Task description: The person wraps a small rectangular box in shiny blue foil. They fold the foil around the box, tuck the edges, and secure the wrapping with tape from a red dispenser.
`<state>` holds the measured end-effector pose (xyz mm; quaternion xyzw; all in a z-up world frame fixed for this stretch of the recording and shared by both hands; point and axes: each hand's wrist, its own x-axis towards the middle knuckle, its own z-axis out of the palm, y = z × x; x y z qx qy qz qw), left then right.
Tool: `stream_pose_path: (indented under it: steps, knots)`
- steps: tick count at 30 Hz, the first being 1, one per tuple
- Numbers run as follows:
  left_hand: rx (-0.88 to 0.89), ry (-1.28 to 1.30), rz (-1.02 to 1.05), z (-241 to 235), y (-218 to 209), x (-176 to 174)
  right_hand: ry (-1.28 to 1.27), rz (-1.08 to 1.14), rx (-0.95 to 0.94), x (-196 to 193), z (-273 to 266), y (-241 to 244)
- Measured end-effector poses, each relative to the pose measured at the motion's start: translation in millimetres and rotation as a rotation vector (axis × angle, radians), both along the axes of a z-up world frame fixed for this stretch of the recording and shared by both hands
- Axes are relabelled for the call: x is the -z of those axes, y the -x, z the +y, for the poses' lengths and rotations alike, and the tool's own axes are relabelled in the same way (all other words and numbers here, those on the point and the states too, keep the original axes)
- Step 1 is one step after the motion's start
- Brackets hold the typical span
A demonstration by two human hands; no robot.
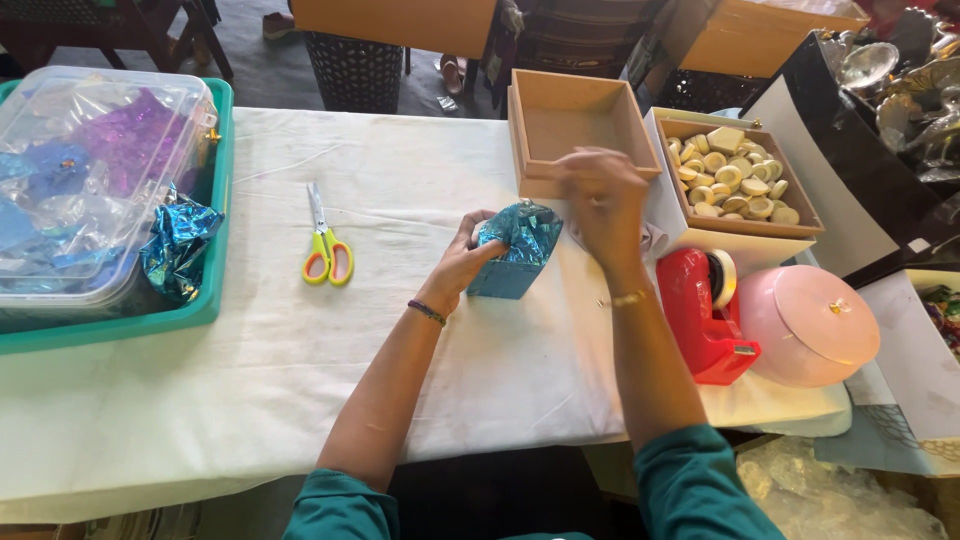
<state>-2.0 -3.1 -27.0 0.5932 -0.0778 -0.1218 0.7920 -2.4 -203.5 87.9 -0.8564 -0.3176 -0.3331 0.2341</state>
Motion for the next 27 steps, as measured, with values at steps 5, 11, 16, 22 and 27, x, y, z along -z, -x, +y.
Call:
stream_pose_path:
  steps: [5,11,16,22,27]
  knots:
    - [-0.011,0.017,0.001,-0.8,6.8,-10.7,-0.781,0.257,-0.091,62.1,4.4,31.6]
    - [-0.017,-0.046,0.009,-0.2,4.8,-2.1,-0.938,0.451,0.044,98.1,29.7,36.8]
    - [-0.019,0.053,-0.081,-1.5,-4.9,7.3,-0.621,0.294,-0.017,79.9,21.6,49.4]
    - [0.014,0.098,-0.061,2.1,-0.2,0.0,-0.591,0.574,-0.141,78.4,-1.1,25.3]
    - [0.023,0.118,-0.073,3.4,-4.6,0.3,-0.715,0.800,-0.256,54.3,3.3,13.6]
